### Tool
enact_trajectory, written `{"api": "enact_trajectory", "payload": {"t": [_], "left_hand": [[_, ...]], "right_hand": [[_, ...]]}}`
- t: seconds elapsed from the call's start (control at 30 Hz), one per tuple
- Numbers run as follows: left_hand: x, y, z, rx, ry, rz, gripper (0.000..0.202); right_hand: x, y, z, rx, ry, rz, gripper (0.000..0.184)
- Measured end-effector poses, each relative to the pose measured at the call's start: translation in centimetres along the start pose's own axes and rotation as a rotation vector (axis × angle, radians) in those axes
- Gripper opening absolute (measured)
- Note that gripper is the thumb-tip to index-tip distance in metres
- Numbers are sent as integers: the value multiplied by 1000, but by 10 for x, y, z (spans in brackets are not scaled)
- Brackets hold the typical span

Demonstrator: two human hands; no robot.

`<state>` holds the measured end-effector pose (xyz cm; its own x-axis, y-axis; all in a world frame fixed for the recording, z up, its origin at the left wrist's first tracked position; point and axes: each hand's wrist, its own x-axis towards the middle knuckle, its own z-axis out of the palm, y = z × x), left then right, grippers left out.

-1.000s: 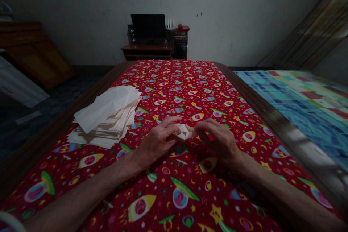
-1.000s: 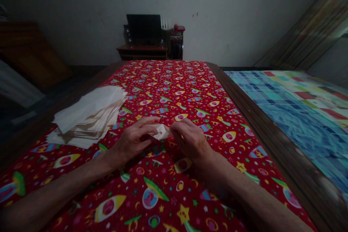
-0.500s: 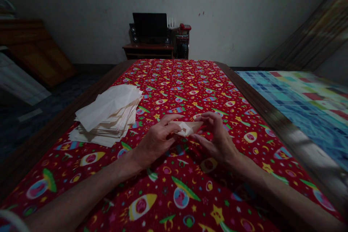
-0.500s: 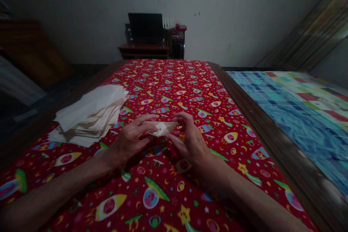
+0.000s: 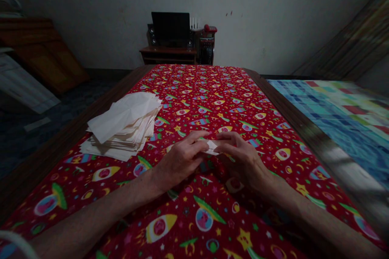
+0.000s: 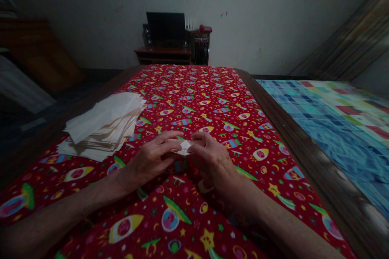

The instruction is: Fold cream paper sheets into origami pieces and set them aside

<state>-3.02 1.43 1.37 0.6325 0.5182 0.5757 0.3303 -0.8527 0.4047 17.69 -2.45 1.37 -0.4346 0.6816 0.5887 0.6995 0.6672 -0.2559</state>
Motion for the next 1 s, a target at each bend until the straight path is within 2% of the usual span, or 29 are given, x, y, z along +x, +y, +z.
{"api": "enact_trajectory", "payload": {"t": [0.13,0.3,0.47,0.63,0.7,0.83,0.93,1.0], "left_hand": [[0,-2,1,-37,16,-13,13],[0,-4,1,-62,16,-17,9],[5,0,-1,-81,60,-99,9],[9,6,-4,-155,112,-205,10],[9,7,-2,-242,118,-304,12],[10,3,3,-569,157,-535,45],[11,1,7,-768,189,-602,51],[11,2,9,-829,145,-623,50]], "right_hand": [[-2,1,1,37,-19,39,12],[-11,7,4,34,-43,94,27],[-4,2,0,84,-43,172,8],[3,-3,-5,117,-23,202,9],[3,-2,-5,148,-23,186,10],[1,1,-2,237,-19,182,5],[0,1,-1,241,35,256,8],[0,-1,-1,221,68,261,9]]}}
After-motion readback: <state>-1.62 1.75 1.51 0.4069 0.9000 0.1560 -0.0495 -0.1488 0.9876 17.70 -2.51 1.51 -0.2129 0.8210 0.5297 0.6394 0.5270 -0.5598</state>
